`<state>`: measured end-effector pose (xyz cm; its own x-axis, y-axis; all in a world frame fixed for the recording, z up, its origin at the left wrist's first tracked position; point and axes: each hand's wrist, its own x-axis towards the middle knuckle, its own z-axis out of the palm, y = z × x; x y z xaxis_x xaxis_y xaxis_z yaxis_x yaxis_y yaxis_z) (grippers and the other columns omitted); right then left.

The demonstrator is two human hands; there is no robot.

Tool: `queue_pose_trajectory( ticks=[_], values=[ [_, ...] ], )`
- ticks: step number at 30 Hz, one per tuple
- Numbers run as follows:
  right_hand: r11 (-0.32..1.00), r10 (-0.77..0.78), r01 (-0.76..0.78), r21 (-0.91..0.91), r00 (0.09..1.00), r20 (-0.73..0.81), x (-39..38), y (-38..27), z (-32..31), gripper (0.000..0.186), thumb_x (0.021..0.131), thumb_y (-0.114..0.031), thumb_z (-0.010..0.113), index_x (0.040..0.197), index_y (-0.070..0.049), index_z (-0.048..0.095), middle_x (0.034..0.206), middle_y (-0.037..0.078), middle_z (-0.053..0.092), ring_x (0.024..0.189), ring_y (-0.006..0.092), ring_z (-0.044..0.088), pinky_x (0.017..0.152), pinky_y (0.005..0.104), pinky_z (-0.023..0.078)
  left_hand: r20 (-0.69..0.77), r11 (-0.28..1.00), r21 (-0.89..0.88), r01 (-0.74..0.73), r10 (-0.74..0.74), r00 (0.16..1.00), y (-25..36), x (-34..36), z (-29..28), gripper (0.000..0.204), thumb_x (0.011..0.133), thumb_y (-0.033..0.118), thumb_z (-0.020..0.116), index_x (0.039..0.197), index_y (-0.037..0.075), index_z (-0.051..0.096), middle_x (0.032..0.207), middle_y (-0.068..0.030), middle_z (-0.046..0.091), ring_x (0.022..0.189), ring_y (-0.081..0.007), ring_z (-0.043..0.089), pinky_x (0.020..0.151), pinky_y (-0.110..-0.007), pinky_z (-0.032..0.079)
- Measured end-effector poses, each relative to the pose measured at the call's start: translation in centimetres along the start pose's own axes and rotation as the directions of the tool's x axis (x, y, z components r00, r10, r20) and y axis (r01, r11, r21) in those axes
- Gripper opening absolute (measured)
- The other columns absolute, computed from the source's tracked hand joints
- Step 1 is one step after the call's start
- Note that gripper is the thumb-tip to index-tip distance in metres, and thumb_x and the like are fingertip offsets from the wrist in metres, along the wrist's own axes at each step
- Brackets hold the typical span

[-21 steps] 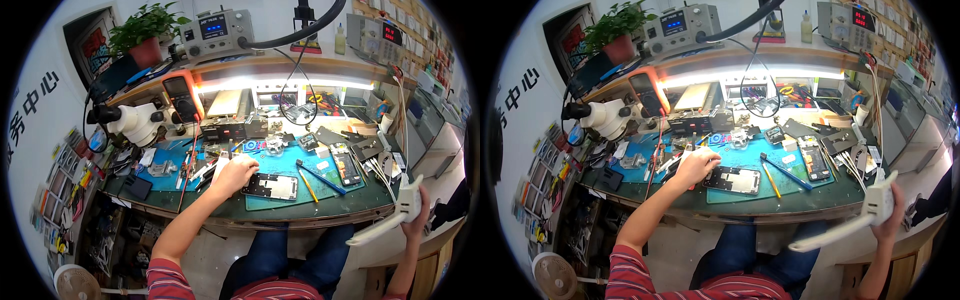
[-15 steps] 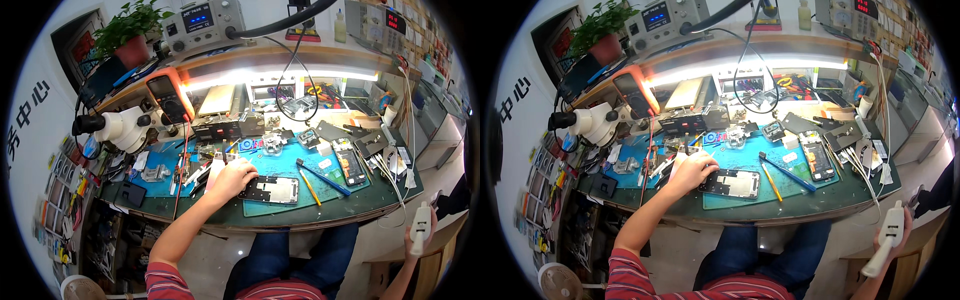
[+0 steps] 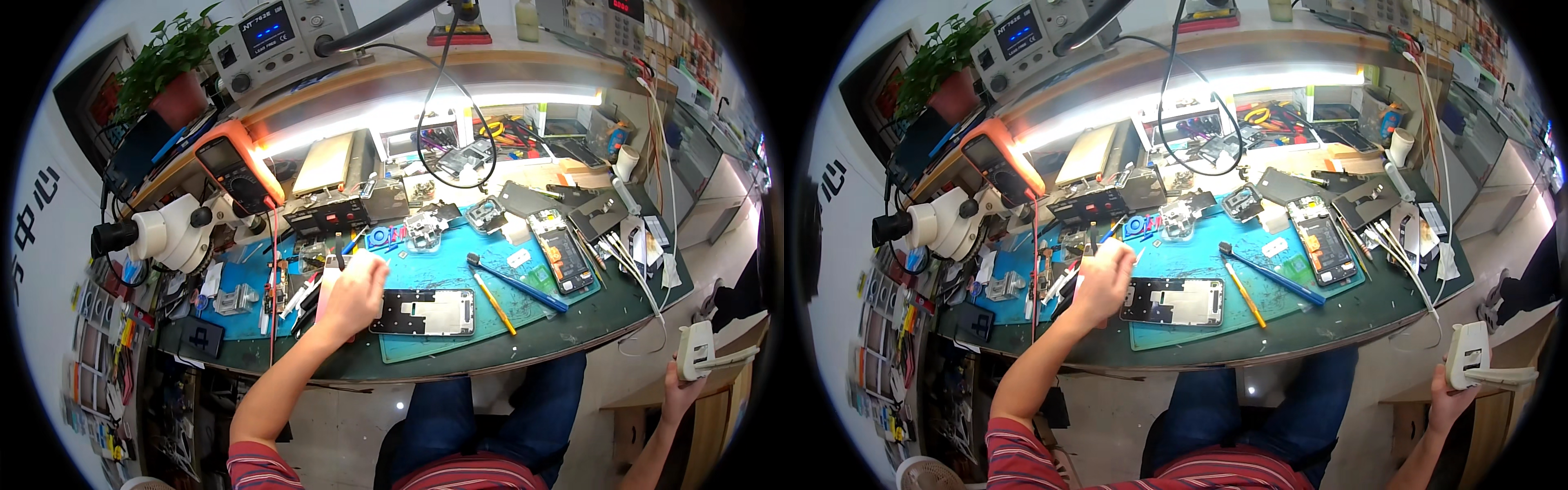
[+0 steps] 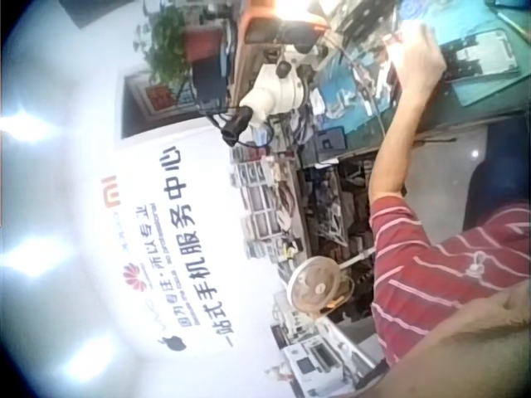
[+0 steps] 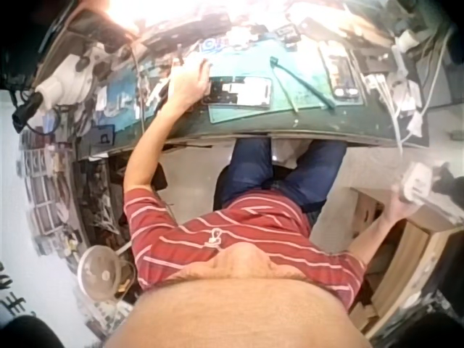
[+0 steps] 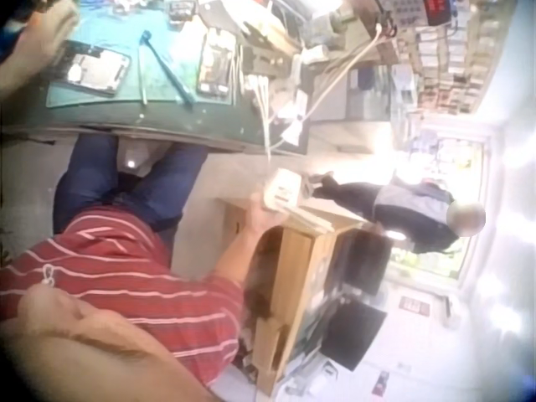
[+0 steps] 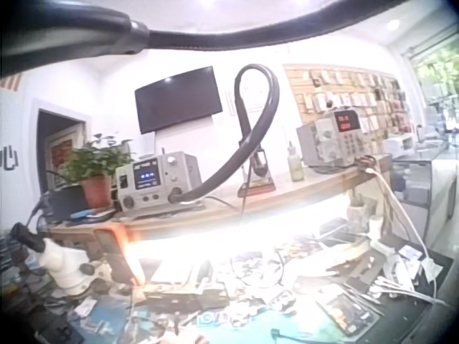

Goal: The person uses a hot air gun to heat the back of a disassembled smartphone frame, likely to soften adhesive. They then use tweezers to remove small components from the frame. The task involves careful handling of delicate electronic parts.

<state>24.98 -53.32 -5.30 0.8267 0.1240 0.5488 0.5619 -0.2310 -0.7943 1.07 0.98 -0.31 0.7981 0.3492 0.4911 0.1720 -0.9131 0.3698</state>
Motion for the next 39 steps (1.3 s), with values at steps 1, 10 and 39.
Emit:
queue_pose_trajectory(
  ticks=[1, 10, 39],
  values=[
    [1.0, 0.0, 0.0, 0.009, 1.0, 0.013, -0.1, 0.2, -0.1, 0.069, 0.077, 0.001, 0.063, 0.142, -0.001, 0.038, 0.107, 0.009, 0.056, 0.095, 0.0162, 0.055, 0.089, 0.0302, 0.045, 0.01, 0.969, -0.175, 0.176, -0.177, 0.984, 0.2, 0.2, -0.4, 0.017, 0.099, 0.018, 0.054, 0.092, 0.003, 0.058, 0.081, -0.0078, 0.058, 0.07, -0.02, 0.058, 0.064, -0.034, 0.047],
    [0.991, 0.123, -0.121, 0.049, 0.991, -0.05, -0.3, 0.5, -0.4, 0.061, 0.082, 0.0, 0.068, 0.136, 0.001, 0.04, 0.11, 0.011, 0.059, 0.098, 0.0175, 0.059, 0.092, 0.0321, 0.047, 0.451, 0.961, -0.275, 0.025, 0.106, 0.886, 8.5, 0.7, -0.5, 0.03, 0.102, 0.027, 0.048, 0.104, 0.004, 0.067, 0.085, -0.0111, 0.064, 0.075, -0.0245, 0.063, 0.075, -0.038, 0.05],
    [0.989, 0.147, -0.147, 0.012, 0.989, -0.015, -2.7, -0.5, -0.7, 0.048, 0.076, 0.0, 0.062, 0.121, -0.001, 0.047, 0.102, 0.009, 0.058, 0.091, 0.0169, 0.056, 0.087, 0.031, 0.046, 0.754, 0.53, -0.641, 0.555, 0.573, 0.322, 9.6, 1.1, 0.3, 0.053, 0.105, 0.045, 0.034, 0.11, 0.002, 0.066, 0.097, -0.0113, 0.063, 0.088, -0.0207, 0.059, 0.081, -0.035, 0.049]
  ],
)
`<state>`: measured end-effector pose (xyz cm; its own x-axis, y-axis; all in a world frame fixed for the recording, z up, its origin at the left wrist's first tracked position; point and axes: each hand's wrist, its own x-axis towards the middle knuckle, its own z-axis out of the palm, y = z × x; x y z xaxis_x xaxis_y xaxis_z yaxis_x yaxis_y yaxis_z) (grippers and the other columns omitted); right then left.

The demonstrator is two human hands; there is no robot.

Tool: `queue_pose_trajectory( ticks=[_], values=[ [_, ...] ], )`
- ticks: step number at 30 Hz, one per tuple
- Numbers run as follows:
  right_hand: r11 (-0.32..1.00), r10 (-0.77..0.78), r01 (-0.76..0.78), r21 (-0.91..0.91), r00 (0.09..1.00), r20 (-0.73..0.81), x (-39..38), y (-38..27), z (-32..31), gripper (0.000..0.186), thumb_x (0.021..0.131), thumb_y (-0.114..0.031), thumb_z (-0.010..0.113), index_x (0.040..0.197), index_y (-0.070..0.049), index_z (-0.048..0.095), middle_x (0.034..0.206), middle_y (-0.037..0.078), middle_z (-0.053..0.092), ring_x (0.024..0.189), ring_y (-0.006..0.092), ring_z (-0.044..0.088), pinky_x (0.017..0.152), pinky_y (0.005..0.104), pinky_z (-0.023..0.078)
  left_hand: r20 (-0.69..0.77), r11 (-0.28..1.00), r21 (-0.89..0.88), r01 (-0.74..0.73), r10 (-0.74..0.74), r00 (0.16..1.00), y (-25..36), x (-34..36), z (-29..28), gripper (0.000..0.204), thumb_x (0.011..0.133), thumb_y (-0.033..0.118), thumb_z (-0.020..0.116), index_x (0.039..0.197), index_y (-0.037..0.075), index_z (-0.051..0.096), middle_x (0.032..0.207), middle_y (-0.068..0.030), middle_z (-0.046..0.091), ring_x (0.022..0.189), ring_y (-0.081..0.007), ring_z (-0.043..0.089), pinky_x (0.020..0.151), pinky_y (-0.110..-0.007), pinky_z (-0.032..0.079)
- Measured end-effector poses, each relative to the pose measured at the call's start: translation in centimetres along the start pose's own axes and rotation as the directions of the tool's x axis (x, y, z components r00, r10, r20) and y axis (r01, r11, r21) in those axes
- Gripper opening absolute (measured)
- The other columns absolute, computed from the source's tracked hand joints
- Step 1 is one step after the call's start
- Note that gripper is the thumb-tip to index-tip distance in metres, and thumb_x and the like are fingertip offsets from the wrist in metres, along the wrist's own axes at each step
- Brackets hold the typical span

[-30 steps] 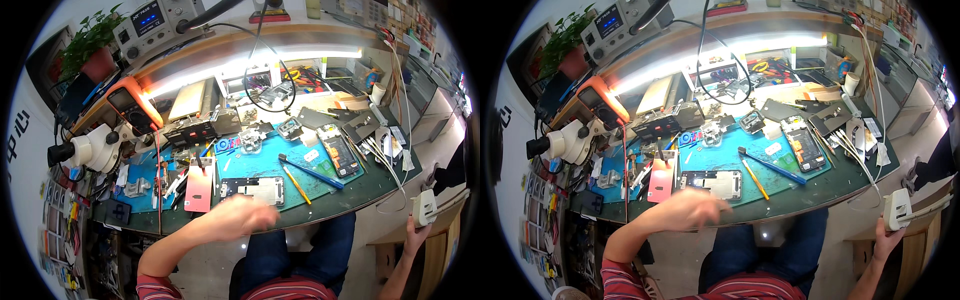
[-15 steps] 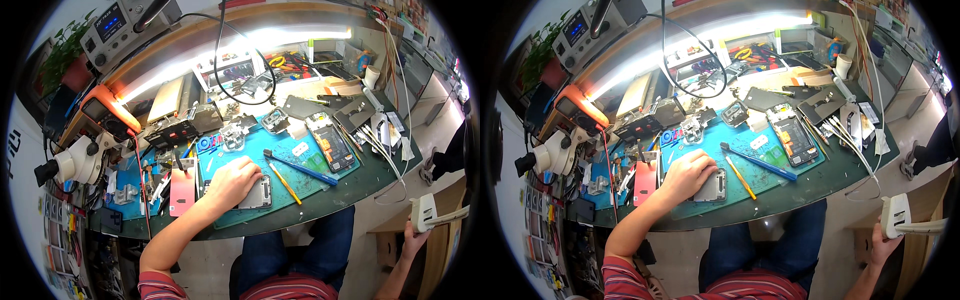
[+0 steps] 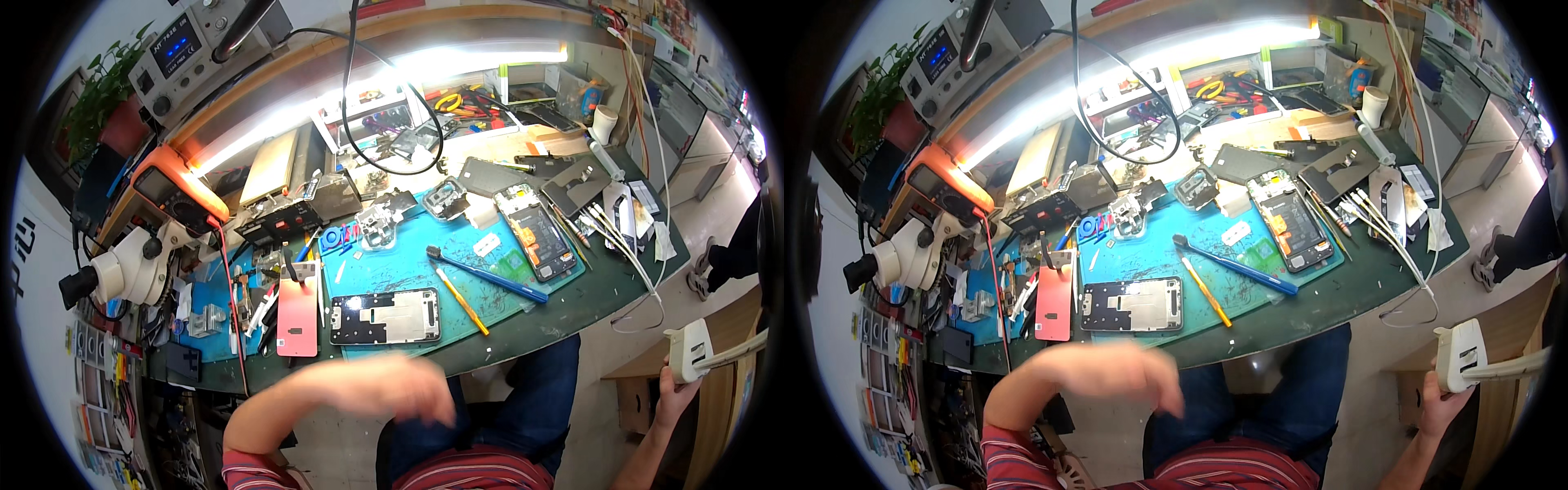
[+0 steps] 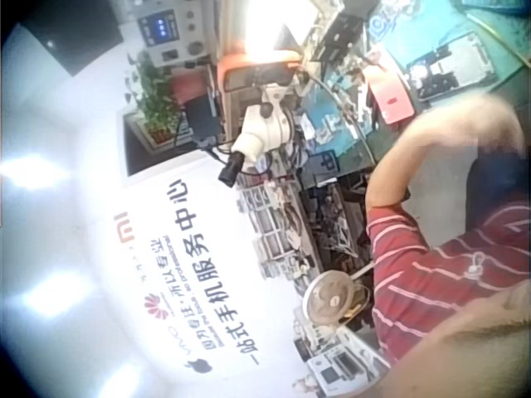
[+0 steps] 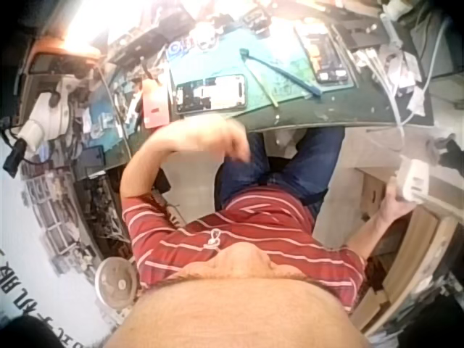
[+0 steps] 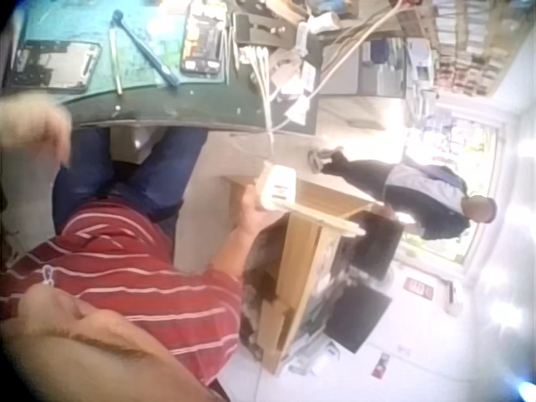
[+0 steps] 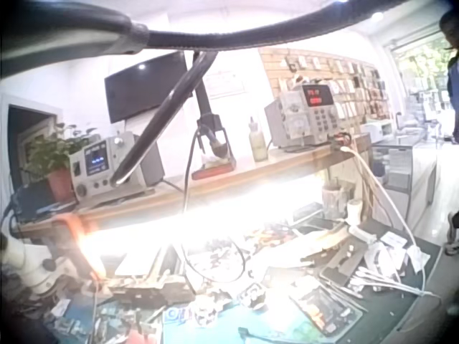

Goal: The person uses a hot air gun to heat the back of a disassembled smartphone frame, likely to soften adhesive. They then use tweezers to remove small components from the frame. The task involves careful handling of delicate electronic parts.

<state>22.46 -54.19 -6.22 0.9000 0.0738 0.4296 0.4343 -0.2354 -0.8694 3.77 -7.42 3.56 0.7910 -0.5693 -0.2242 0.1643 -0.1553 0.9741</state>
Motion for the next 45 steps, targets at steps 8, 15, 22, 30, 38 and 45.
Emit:
queue_pose_trajectory(
  ticks=[8, 15, 22, 30, 38, 45],
  values=[
    [0.998, 0.062, -0.062, 0.027, 0.998, -0.006, -0.3, 0.2, -0.4, 0.048, 0.076, 0.0, 0.062, 0.122, -0.001, 0.047, 0.101, 0.008, 0.057, 0.09, 0.0156, 0.056, 0.085, 0.03, 0.046, -0.768, 0.6, 0.585, 0.546, 0.195, 0.61, -1.5, 0.8, -3.4, 0.014, 0.088, 0.018, 0.07, 0.094, 0.005, 0.07, 0.089, -0.0064, 0.064, 0.083, -0.0217, 0.062, 0.072, -0.034, 0.05],
    [0.997, 0.046, -0.048, 0.056, 0.998, 0.038, -0.4, 1.0, -0.5, 0.052, 0.077, 0.0, 0.061, 0.126, -0.001, 0.044, 0.101, 0.009, 0.057, 0.09, 0.0159, 0.056, 0.084, 0.0296, 0.046, -0.725, 0.593, 0.679, 0.432, 0.451, 0.52, -4.6, 1.8, -5.4, 0.015, 0.087, 0.017, 0.07, 0.087, 0.003, 0.067, 0.082, -0.0117, 0.062, 0.078, -0.0275, 0.062, 0.07, -0.038, 0.049],
    [0.983, 0.066, -0.071, 0.17, 0.997, 0.039, -0.5, 1.5, -1.0, 0.059, 0.08, -0.005, 0.059, 0.135, 0.002, 0.04, 0.097, 0.01, 0.056, 0.083, 0.0162, 0.052, 0.076, 0.029, 0.044, -0.73, 0.648, 0.61, 0.456, 0.238, 0.64, -1.5, -2.7, -4.3, 0.049, 0.082, 0.039, 0.076, 0.112, 0.003, 0.062, 0.107, -0.0141, 0.063, 0.102, -0.0292, 0.059, 0.088, -0.042, 0.047],
    [0.964, 0.041, -0.074, 0.255, 0.99, 0.133, 0.7, 0.0, 1.6, 0.074, 0.079, -0.031, 0.071, 0.139, 0.003, 0.042, 0.094, 0.008, 0.055, 0.081, 0.0158, 0.049, 0.07, 0.0273, 0.039, -0.585, 0.45, 0.79, 0.416, 0.349, 0.732, -2.5, -3.3, -2.7, 0.077, 0.071, 0.035, 0.084, 0.132, 0.001, 0.052, 0.125, -0.0156, 0.058, 0.117, -0.0331, 0.055, 0.101, -0.041, 0.044],
    [0.961, 0.015, -0.055, 0.272, 0.989, 0.145, 1.4, -2.4, 3.3, 0.087, 0.077, -0.054, 0.077, 0.133, 0.002, 0.042, 0.089, 0.004, 0.052, 0.076, 0.0135, 0.047, 0.068, 0.0264, 0.038, -0.572, 0.432, 0.81, 0.397, 0.434, 0.696, -3.3, -1.1, -0.4, 0.07, 0.07, 0.038, 0.084, 0.124, 0.002, 0.058, 0.126, -0.0136, 0.06, 0.114, -0.032, 0.058, 0.098, -0.043, 0.048],
    [0.857, -0.085, -0.085, 0.509, 0.95, 0.301, 2.3, -2.6, 2.5, 0.112, 0.06, -0.076, 0.074, 0.133, 0.002, 0.042, 0.08, -0.003, 0.043, 0.063, 0.0074, 0.041, 0.057, 0.0244, 0.033, -0.481, 0.397, 0.875, 0.276, 0.775, 0.409, -5.5, -8.2, 3.3, 0.038, 0.092, 0.046, 0.064, 0.079, 0.01, 0.07, 0.053, 0.0053, 0.046, 0.044, -0.0116, 0.041, 0.042, -0.028, 0.03]
  ],
)
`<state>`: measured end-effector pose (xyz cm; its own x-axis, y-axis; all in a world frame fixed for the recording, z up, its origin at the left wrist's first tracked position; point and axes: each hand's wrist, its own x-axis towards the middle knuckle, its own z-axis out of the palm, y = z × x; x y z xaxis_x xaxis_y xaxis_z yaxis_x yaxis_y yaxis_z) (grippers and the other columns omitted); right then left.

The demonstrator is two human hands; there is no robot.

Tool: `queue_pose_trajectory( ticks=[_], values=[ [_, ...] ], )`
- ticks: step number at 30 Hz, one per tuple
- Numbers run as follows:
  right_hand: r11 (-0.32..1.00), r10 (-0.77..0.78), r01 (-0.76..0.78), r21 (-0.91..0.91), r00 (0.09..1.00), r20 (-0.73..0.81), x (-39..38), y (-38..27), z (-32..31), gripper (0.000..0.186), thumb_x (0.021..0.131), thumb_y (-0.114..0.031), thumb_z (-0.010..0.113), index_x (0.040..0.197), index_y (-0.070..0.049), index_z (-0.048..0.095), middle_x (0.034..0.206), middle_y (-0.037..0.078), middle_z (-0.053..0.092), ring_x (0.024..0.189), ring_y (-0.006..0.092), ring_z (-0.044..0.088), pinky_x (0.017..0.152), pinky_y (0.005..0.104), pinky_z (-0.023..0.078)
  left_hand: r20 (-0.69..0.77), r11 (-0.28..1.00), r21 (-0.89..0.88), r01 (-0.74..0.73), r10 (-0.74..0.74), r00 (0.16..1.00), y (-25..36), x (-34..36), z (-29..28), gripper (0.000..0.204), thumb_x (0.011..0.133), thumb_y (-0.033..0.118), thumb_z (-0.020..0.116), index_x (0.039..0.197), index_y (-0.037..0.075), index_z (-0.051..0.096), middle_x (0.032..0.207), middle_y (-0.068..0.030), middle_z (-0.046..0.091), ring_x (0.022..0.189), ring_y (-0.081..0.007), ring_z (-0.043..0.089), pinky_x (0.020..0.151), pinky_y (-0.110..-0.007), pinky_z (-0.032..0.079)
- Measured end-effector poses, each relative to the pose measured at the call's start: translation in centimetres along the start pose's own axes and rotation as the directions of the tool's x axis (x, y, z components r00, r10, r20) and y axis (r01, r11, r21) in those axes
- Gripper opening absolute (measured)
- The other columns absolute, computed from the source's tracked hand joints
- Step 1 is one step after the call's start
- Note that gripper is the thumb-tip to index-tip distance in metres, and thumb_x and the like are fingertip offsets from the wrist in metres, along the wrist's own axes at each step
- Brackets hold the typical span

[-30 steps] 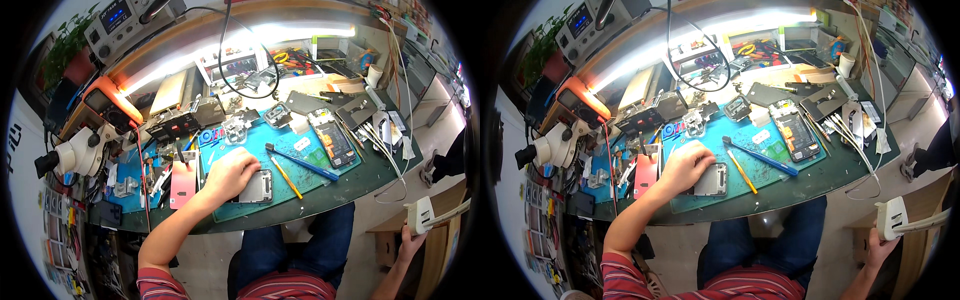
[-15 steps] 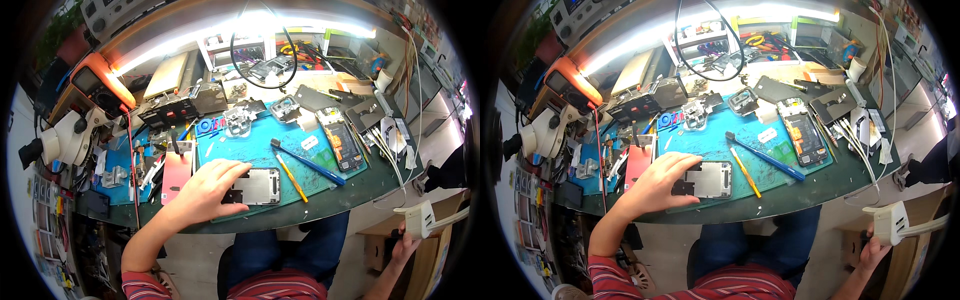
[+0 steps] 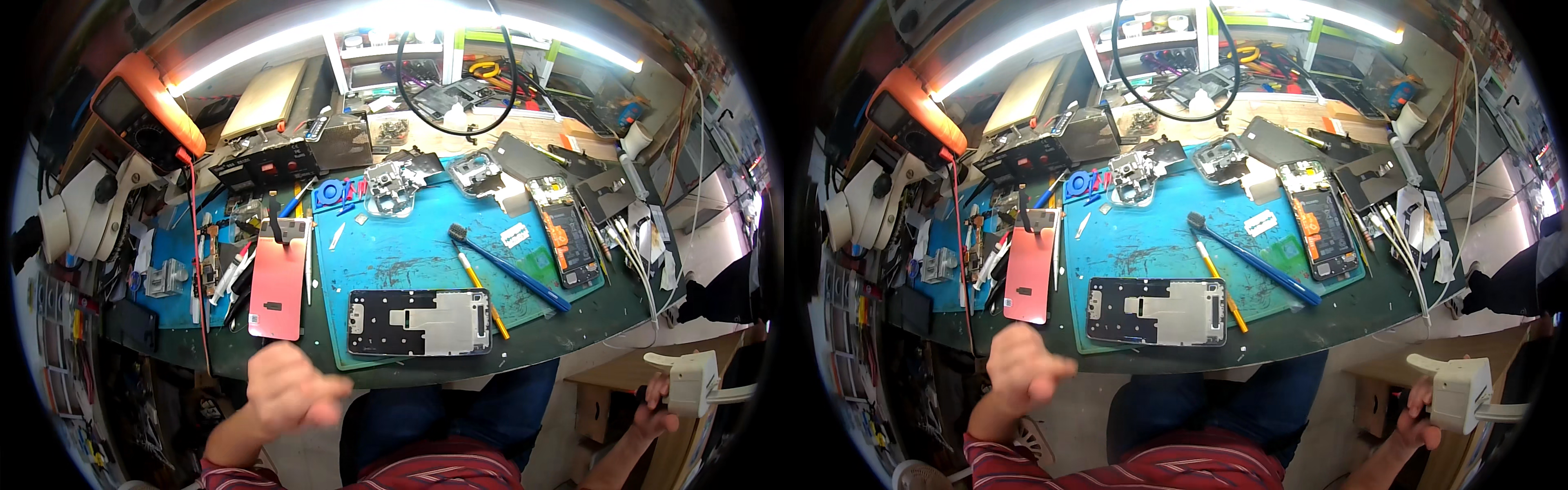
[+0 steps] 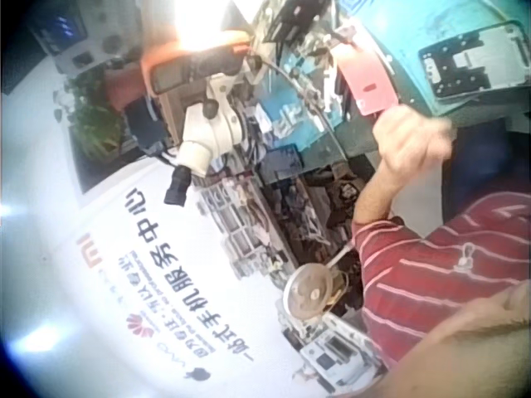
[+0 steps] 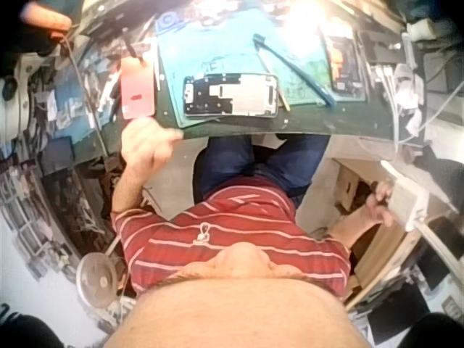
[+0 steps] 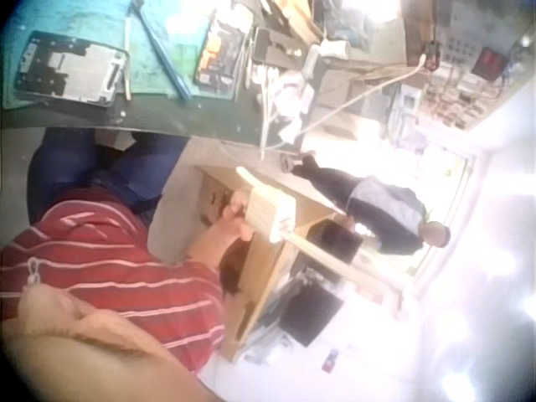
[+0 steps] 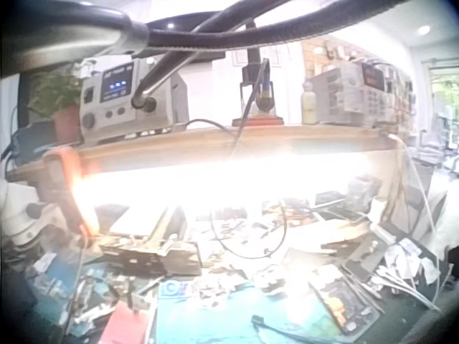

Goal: The person uses a hot air gun to heat the back of a disassembled smartphone frame, likely to soften adhesive. They then use tweezers to remove small components from the frame. The task involves careful handling of delicate electronic parts.

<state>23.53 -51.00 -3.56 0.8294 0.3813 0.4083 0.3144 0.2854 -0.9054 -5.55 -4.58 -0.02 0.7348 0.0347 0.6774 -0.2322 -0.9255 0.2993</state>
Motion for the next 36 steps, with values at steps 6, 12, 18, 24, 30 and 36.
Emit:
queue_pose_trajectory(
  ticks=[6, 12, 18, 24, 30, 36],
  values=[
    [0.908, -0.26, 0.218, -0.358, 0.963, -0.074, 3.4, 0.0, 6.5, 0.109, 0.076, -0.038, 0.085, 0.15, 0.007, 0.019, 0.075, -0.003, 0.046, 0.054, 0.0048, 0.041, 0.049, 0.0183, 0.035, 0.013, 0.998, -0.029, -0.06, 0.06, 0.998, 3.4, -5.1, 1.7, 0.034, 0.09, 0.045, 0.066, 0.091, 0.012, 0.075, 0.062, 0.0068, 0.054, 0.05, -0.0097, 0.049, 0.048, -0.022, 0.036],
    [0.932, 0.141, -0.162, 0.324, 0.986, 0.09, 4.6, -0.3, 5.9, 0.087, 0.075, -0.018, 0.084, 0.142, 0.002, 0.032, 0.083, -0.002, 0.045, 0.053, 0.006, 0.042, 0.047, 0.0194, 0.034, 0.004, 0.995, -0.081, -0.053, 0.054, 0.999, 2.1, -4.8, 1.1, 0.017, 0.091, 0.027, 0.069, 0.094, 0.012, 0.075, 0.076, 0.0052, 0.06, 0.059, -0.0087, 0.053, 0.058, -0.022, 0.045],
    [0.869, -0.06, -0.003, 0.494, 0.992, 0.113, 7.3, -1.4, 13.2, 0.056, 0.069, -0.006, 0.079, 0.112, -0.013, 0.043, 0.102, 0.002, 0.037, 0.093, 0.0155, 0.042, 0.086, 0.0325, 0.039, 0.036, 0.912, -0.17, -0.374, 0.385, 0.922, 3.1, -2.9, 3.8, 0.022, 0.082, 0.013, 0.07, 0.105, 0.01, 0.072, 0.093, -0.0016, 0.065, 0.074, -0.0128, 0.06, 0.063, -0.024, 0.049],
    [0.764, -0.083, -0.032, 0.644, 0.986, 0.148, 8.0, -0.9, 12.7, 0.059, 0.068, 0.0, 0.074, 0.116, -0.011, 0.039, 0.111, 0.004, 0.042, 0.112, 0.0215, 0.045, 0.119, 0.044, 0.025, -0.159, 0.97, 0.085, 0.23, -0.214, 0.964, 2.0, -2.8, 3.4, 0.028, 0.078, 0.0, 0.073, 0.105, 0.005, 0.071, 0.094, -0.0034, 0.067, 0.078, -0.0182, 0.062, 0.067, -0.029, 0.05],
    [0.751, -0.021, -0.133, 0.647, 0.974, 0.225, 7.5, -0.7, 12.6, 0.06, 0.07, -0.002, 0.074, 0.119, -0.012, 0.04, 0.109, 0.003, 0.046, 0.111, 0.0226, 0.046, 0.114, 0.0441, 0.03, 0.074, 0.974, 0.058, 0.22, -0.224, 0.972, -0.5, -0.2, 2.5, 0.046, 0.075, 0.0, 0.069, 0.12, 0.001, 0.065, 0.091, -0.0076, 0.067, 0.084, -0.0224, 0.065, 0.072, -0.032, 0.053],
    [0.814, 0.028, -0.123, 0.568, 0.984, 0.174, 6.3, -0.7, 11.1, 0.06, 0.071, -0.009, 0.073, 0.12, -0.012, 0.039, 0.11, 0.004, 0.045, 0.112, 0.0223, 0.044, 0.109, 0.0426, 0.032, 0.189, 0.986, 0.088, 0.145, -0.159, 0.969, -0.3, 1.3, 1.8, 0.045, 0.076, -0.002, 0.067, 0.121, -0.002, 0.064, 0.09, -0.0116, 0.068, 0.082, -0.0244, 0.068, 0.068, -0.035, 0.055]
  ],
)
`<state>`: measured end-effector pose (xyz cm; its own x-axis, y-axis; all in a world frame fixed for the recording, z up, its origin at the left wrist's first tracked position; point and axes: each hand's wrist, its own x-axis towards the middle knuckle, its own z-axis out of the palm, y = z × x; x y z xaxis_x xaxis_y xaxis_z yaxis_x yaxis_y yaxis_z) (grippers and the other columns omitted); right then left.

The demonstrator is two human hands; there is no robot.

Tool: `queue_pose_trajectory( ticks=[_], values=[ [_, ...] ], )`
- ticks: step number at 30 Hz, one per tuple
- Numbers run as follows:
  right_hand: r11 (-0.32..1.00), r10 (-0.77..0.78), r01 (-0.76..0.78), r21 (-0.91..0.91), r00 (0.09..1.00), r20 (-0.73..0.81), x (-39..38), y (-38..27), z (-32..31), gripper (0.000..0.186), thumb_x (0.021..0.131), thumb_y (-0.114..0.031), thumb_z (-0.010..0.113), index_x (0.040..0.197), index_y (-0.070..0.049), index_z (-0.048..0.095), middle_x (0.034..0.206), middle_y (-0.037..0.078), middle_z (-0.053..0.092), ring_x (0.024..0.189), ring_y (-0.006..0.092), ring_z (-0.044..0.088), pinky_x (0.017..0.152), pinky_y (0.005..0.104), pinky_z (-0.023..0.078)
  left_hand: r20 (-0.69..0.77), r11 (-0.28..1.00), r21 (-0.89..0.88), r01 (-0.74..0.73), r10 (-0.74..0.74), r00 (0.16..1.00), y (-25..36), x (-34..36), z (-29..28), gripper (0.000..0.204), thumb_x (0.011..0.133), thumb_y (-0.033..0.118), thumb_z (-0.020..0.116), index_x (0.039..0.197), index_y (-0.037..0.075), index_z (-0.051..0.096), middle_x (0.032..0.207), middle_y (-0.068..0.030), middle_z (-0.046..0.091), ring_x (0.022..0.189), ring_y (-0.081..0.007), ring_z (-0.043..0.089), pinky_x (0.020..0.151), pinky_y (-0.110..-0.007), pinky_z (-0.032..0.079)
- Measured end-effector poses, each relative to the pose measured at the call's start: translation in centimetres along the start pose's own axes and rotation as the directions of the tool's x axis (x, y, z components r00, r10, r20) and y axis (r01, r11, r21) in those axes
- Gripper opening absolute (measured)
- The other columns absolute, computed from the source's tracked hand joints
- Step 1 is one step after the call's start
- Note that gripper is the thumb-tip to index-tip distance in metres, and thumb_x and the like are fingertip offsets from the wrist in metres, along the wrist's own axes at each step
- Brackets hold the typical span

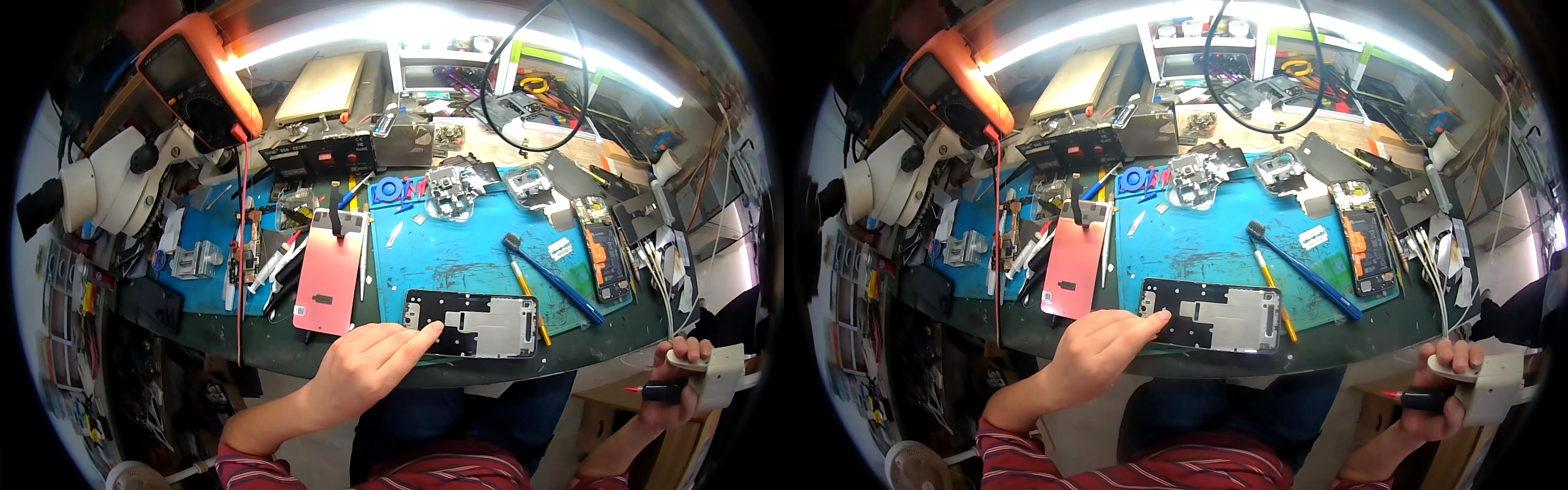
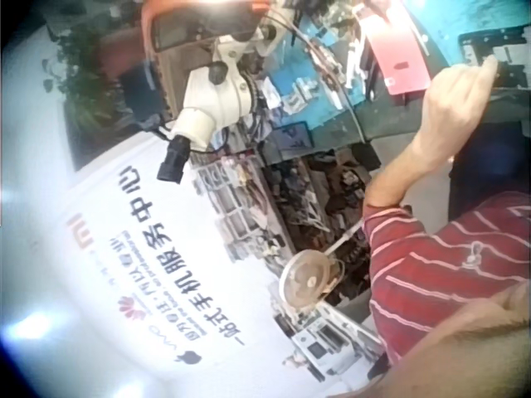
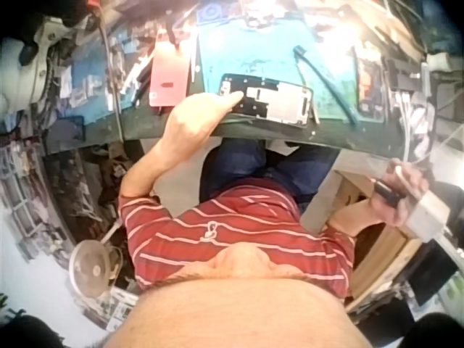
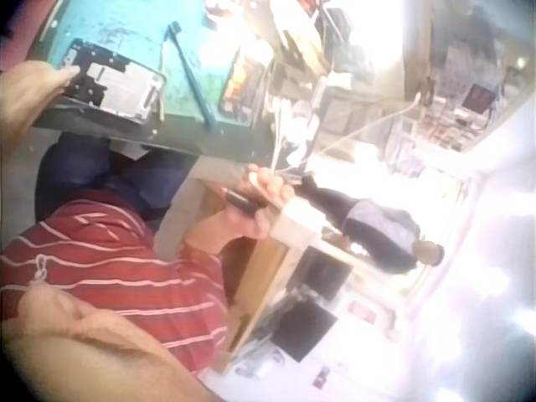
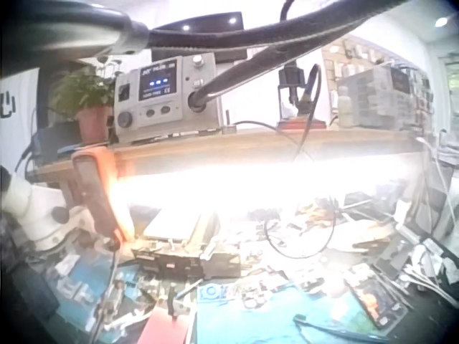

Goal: The person uses a hot air gun to heat the back of a disassembled smartphone frame, likely to soften adhesive. They then use tweezers to remove small components from the frame. The task involves careful handling of delicate electronic parts.

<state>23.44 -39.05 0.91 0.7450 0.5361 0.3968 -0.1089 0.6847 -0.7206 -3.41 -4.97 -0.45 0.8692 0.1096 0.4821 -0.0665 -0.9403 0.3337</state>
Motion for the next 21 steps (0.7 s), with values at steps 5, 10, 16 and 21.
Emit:
queue_pose_trajectory(
  ticks=[5, 10, 16, 21],
  values=[
    [0.999, -0.009, 0.006, -0.054, 0.998, -0.063, -1.3, -1.0, -0.9, 0.061, 0.071, -0.01, 0.072, 0.122, -0.011, 0.039, 0.11, 0.004, 0.045, 0.11, 0.0223, 0.043, 0.105, 0.0418, 0.032, 0.105, 0.986, 0.133, -0.1, 0.087, 0.991, 0.9, 0.8, -0.6, 0.05, 0.074, -0.001, 0.065, 0.124, -0.002, 0.062, 0.091, -0.0104, 0.066, 0.081, -0.0233, 0.067, 0.069, -0.034, 0.055],
    [0.998, 0.0, -0.005, -0.07, 0.997, -0.078, -2.1, -1.5, -1.6, 0.061, 0.07, -0.012, 0.072, 0.122, -0.011, 0.04, 0.109, 0.005, 0.046, 0.107, 0.0218, 0.043, 0.099, 0.0386, 0.033, 0.18, 0.972, 0.182, -0.149, 0.116, 0.977, 1.1, 1.3, -0.9, 0.05, 0.075, -0.004, 0.066, 0.124, 0.0, 0.06, 0.094, -0.0108, 0.064, 0.082, -0.0252, 0.065, 0.071, -0.034, 0.054],
    [0.998, -0.006, -0.002, -0.067, 0.994, -0.112, -3.0, -1.8, -2.5, 0.059, 0.069, -0.011, 0.07, 0.12, -0.011, 0.041, 0.107, 0.005, 0.046, 0.104, 0.021, 0.043, 0.095, 0.0368, 0.033, -0.027, 0.98, 0.103, 0.168, -0.166, 0.986, -3.4, 4.3, -0.6, 0.031, 0.082, -0.008, 0.062, 0.112, 0.001, 0.059, 0.089, -0.0146, 0.06, 0.078, -0.0283, 0.062, 0.068, -0.039, 0.051],
    [0.999, 0.001, -0.008, -0.052, 0.992, -0.125, -3.3, -2.1, -3.4, 0.058, 0.069, -0.011, 0.07, 0.119, -0.01, 0.041, 0.107, 0.006, 0.046, 0.103, 0.0211, 0.043, 0.094, 0.0362, 0.033, -0.008, 0.985, 0.1, 0.14, -0.14, 0.99, -4.5, 8.4, 2.0, 0.022, 0.087, 0.002, 0.062, 0.108, 0.006, 0.062, 0.091, -0.0105, 0.062, 0.084, -0.0277, 0.064, 0.071, -0.038, 0.053]
  ],
)
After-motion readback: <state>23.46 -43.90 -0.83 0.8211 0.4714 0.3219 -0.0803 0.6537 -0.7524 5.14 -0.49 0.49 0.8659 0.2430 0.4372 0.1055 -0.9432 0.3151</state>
